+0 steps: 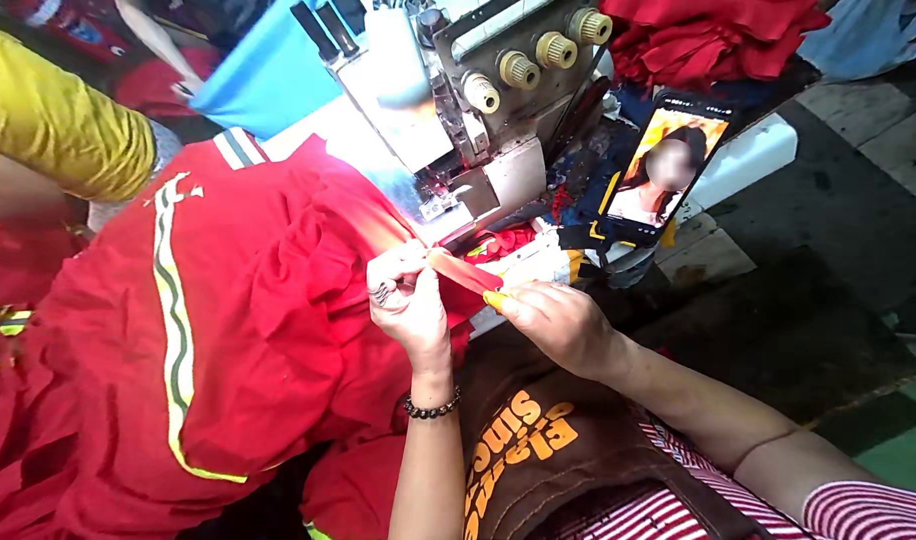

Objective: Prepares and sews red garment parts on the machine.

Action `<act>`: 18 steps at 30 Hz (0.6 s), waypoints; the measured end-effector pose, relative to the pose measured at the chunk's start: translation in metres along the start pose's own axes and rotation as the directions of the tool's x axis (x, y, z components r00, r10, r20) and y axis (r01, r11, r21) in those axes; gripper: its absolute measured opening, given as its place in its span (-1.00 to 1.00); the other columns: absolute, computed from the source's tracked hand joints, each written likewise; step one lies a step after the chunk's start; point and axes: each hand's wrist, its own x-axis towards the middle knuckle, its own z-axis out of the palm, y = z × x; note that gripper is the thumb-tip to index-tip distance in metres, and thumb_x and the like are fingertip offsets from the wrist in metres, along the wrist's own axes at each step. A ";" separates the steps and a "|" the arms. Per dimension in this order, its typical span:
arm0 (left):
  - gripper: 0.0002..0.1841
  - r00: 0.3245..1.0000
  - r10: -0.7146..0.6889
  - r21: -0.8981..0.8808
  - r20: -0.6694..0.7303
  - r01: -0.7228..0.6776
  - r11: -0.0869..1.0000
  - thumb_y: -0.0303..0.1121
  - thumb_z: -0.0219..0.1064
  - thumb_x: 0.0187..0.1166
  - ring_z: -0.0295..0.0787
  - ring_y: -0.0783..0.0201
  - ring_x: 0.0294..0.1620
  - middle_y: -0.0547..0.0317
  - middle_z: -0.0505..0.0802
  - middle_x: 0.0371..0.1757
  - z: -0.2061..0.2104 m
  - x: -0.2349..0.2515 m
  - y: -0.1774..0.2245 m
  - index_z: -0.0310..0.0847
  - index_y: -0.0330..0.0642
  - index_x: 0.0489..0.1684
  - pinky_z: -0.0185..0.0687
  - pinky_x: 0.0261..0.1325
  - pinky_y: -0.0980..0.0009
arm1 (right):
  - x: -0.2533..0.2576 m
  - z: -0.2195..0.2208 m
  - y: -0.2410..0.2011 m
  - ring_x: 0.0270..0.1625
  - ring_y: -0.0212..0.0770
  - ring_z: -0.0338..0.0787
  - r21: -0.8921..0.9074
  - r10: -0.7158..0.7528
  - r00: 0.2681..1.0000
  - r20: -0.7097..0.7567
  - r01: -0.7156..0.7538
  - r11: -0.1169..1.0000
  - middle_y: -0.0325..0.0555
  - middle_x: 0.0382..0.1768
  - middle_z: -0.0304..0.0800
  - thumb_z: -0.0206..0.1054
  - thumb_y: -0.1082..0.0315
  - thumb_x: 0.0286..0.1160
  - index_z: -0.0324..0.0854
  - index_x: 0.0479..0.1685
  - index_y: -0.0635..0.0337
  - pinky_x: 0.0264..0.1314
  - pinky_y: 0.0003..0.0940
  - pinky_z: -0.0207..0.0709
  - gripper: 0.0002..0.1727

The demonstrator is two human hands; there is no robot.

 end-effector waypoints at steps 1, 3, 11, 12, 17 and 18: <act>-0.67 1.000 -0.001 0.007 0.002 0.001 1.000 -0.76 0.48 0.27 0.84 0.27 0.04 0.17 0.86 -0.02 0.000 0.000 0.000 0.64 -0.17 -0.12 0.82 0.08 0.34 | 0.000 0.000 0.000 -0.11 -0.10 0.93 -0.001 0.005 1.000 0.009 -0.005 1.000 0.03 -0.23 0.91 0.25 0.50 0.65 0.79 -0.02 0.27 -0.06 -0.29 0.79 -0.81; -0.65 1.000 -0.006 0.029 0.020 0.005 1.000 -0.76 0.47 0.26 0.83 0.29 0.04 0.20 0.85 -0.01 -0.001 0.002 0.000 0.62 -0.16 -0.11 0.81 0.08 0.37 | 0.000 -0.002 0.001 -0.16 -0.10 0.92 -0.007 0.016 0.999 0.033 -0.015 1.000 0.02 -0.26 0.90 0.24 0.50 0.66 0.79 0.01 0.26 -0.12 -0.28 0.79 -0.80; -0.69 0.683 0.049 0.319 0.728 -0.402 0.858 -0.30 0.37 0.65 0.48 0.09 0.62 -0.02 0.69 0.49 -0.003 0.041 0.065 0.75 -0.15 0.28 0.30 0.68 0.03 | 0.012 -0.058 0.000 -0.18 -0.41 0.84 0.566 0.175 0.950 0.257 -0.295 0.770 -0.06 -0.25 0.87 0.30 0.53 0.50 0.65 0.07 0.43 -0.01 -0.52 0.73 -0.77; -0.66 0.545 0.046 0.261 0.837 -0.472 0.842 -0.16 0.24 0.74 0.41 0.06 0.68 0.04 0.71 0.50 0.001 0.050 0.084 0.77 -0.07 0.29 0.14 0.74 -0.08 | 0.017 -0.070 -0.001 -0.17 -0.48 0.81 0.693 0.168 0.951 0.260 -0.305 0.653 -0.11 -0.25 0.84 0.32 0.57 0.42 0.59 0.07 0.43 -0.01 -0.56 0.72 -0.74; -0.66 0.286 0.098 0.079 0.953 -0.548 0.833 -0.04 0.16 0.78 0.67 0.51 -0.19 0.30 0.73 -0.23 0.018 0.087 0.151 0.74 -0.07 -0.13 0.61 -0.10 0.55 | 0.049 -0.095 -0.011 -0.08 -0.51 0.79 0.972 0.231 0.968 0.093 -0.139 0.191 -0.37 -0.13 0.84 0.38 0.48 0.36 0.55 0.21 -0.04 0.02 -0.53 0.68 -0.59; -0.72 0.319 0.102 0.114 0.942 -0.592 0.798 -0.12 0.21 0.76 0.65 0.48 -0.28 0.27 0.72 -0.25 0.019 0.094 0.163 0.74 -0.09 -0.13 0.59 -0.23 0.53 | 0.057 -0.090 -0.017 -0.03 -0.48 0.78 0.980 0.253 0.962 0.100 -0.139 0.144 -0.36 -0.07 0.82 0.42 0.41 0.35 0.48 0.29 -0.07 0.06 -0.49 0.68 -0.52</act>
